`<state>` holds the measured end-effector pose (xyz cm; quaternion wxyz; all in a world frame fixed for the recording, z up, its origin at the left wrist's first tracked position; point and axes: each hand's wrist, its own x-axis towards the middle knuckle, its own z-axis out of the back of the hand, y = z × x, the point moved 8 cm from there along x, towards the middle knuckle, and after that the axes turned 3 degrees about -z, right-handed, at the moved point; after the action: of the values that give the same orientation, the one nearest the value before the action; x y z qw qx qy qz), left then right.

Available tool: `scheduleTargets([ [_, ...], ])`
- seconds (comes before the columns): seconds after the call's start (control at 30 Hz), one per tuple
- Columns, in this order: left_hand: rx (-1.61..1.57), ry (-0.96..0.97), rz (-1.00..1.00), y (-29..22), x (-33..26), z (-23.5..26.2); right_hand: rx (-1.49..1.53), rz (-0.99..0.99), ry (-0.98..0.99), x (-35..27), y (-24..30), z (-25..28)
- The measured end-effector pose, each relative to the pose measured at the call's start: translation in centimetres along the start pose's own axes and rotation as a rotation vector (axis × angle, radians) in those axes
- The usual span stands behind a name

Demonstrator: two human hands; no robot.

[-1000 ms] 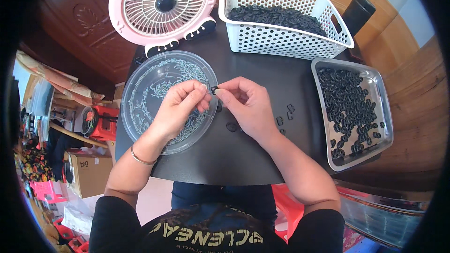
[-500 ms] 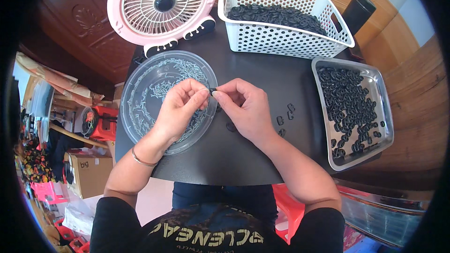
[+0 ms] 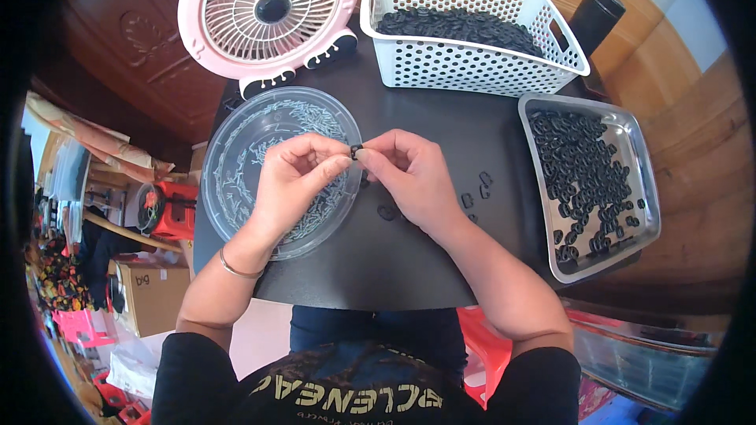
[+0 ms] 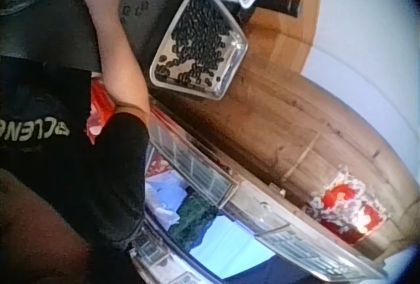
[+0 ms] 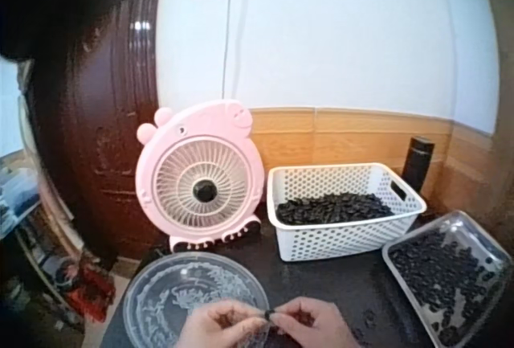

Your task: The person sits at a table and repeatedly picks up small black plastic rings and silver metal screws. They insert the screws into the rings and place the assembled units onto a metal tray. The person continues this repetitive assembly process throughout the video.

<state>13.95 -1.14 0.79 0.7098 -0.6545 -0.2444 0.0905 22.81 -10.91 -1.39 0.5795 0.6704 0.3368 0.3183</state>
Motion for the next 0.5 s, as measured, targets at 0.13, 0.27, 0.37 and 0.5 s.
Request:
scheduleTargets([
  [0.13,0.055,0.029,-0.016,0.2,0.0,0.1,-0.006,0.001,-0.021,0.1,0.2,0.2],
  [0.27,0.026,0.017,0.045,0.7,0.0,0.2,-0.02,0.006,-0.033,0.0,0.3,0.4],
  [0.37,0.154,0.073,-0.008,0.1,0.0,-0.2,-0.031,0.002,-0.045,0.1,0.4,0.5],
  [0.5,0.679,0.24,-0.377,-2.6,-0.8,-2.4,-0.05,0.031,-0.134,0.3,0.8,1.8],
])
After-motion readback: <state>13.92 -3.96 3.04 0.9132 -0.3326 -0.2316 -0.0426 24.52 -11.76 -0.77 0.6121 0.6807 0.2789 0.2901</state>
